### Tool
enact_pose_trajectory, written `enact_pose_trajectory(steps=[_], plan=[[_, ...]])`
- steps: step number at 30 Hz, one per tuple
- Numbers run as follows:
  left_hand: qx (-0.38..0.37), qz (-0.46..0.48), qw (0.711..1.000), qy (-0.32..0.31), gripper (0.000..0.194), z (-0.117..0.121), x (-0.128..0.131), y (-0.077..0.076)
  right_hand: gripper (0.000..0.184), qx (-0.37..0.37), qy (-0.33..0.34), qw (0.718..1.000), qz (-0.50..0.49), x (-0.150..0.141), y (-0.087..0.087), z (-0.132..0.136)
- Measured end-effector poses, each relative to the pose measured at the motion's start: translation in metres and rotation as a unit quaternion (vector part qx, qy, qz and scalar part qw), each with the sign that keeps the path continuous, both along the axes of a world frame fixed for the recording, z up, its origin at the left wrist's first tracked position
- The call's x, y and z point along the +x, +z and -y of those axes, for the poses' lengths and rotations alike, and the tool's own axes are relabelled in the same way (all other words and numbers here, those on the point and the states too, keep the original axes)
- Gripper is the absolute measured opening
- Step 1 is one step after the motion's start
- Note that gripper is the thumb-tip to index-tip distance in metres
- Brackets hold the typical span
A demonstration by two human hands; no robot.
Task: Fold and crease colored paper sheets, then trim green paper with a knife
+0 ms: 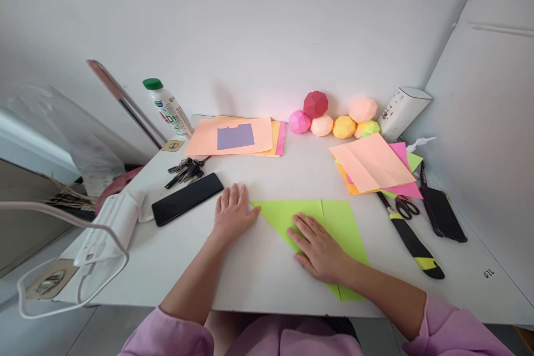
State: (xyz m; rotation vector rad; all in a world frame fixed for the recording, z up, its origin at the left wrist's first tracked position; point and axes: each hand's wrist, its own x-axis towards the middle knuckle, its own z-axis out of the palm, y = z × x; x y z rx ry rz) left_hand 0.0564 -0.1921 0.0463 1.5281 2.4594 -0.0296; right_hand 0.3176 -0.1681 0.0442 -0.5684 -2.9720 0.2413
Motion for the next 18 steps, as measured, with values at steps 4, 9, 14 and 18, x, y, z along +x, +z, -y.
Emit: enact_pose_trajectory(steps=[4,9,14,18], plan=[[0.002,-0.005,1.0,0.017,0.069,-0.0028,-0.0022,0.0001,0.051,0.0,0.002,1.0,-0.002,0.0002,-0.0015,-0.001],[0.023,-0.017,0.999,0.022,0.06,-0.0052,0.0011,0.0008,0.05,0.0,0.002,1.0,-0.005,0.0006,-0.0013,-0.0008],[0.05,-0.03,0.998,0.027,0.058,-0.0076,0.0021,-0.001,0.051,-0.001,0.0,1.0,-0.001,0.0005,-0.0007,-0.0008],[0.07,-0.037,0.996,0.034,0.056,-0.0095,0.0012,-0.0033,0.05,0.002,-0.001,1.0,0.004,0.0003,-0.0005,-0.0009]])
